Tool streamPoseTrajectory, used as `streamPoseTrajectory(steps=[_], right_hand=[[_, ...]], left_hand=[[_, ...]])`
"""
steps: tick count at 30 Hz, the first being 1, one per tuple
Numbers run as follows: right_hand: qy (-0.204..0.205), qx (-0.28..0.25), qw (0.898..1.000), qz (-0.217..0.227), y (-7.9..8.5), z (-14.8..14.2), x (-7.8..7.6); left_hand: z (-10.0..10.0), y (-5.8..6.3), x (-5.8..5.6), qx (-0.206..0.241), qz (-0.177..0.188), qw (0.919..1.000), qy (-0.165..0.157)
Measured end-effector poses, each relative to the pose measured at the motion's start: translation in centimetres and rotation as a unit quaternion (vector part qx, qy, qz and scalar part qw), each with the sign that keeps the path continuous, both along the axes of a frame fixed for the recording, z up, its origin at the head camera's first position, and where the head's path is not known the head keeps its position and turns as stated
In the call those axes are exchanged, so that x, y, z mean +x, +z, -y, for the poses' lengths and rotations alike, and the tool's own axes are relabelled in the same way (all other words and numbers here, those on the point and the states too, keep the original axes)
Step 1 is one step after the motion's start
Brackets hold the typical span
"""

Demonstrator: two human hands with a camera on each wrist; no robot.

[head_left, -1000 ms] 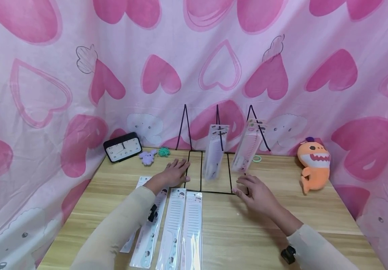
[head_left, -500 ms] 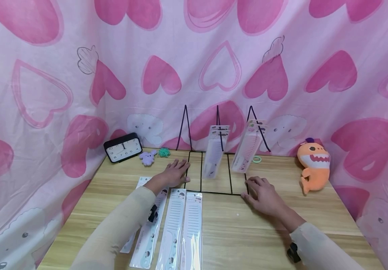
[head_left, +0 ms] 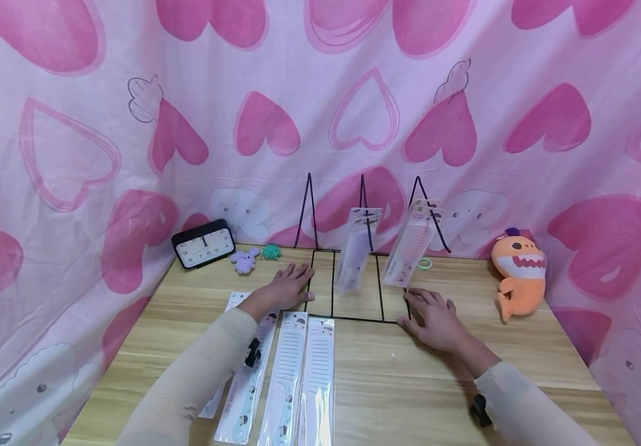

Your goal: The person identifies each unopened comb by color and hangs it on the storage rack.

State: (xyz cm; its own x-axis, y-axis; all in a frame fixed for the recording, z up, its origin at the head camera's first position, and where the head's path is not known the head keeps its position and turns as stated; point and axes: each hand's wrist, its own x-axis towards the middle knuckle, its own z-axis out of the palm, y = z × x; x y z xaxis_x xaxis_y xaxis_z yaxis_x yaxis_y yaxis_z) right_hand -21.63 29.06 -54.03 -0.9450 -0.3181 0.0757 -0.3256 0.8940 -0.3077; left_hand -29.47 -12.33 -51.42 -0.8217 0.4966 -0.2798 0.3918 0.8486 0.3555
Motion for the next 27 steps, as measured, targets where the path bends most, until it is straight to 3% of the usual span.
streamPoseTrajectory(steps=[17, 27], right_hand=[[-0.034, -0.019, 0.998, 0.055, 0.6, 0.3, 0.7], [-0.03, -0.011, 0.998, 0.048, 0.3, 0.3, 0.4]], left_hand=[[0.3, -2.3, -1.3, 0.021, 0.009, 0.9997, 0.013], [1.5, -0.5, -0.4, 0.048, -0.032, 0.998, -0.024]])
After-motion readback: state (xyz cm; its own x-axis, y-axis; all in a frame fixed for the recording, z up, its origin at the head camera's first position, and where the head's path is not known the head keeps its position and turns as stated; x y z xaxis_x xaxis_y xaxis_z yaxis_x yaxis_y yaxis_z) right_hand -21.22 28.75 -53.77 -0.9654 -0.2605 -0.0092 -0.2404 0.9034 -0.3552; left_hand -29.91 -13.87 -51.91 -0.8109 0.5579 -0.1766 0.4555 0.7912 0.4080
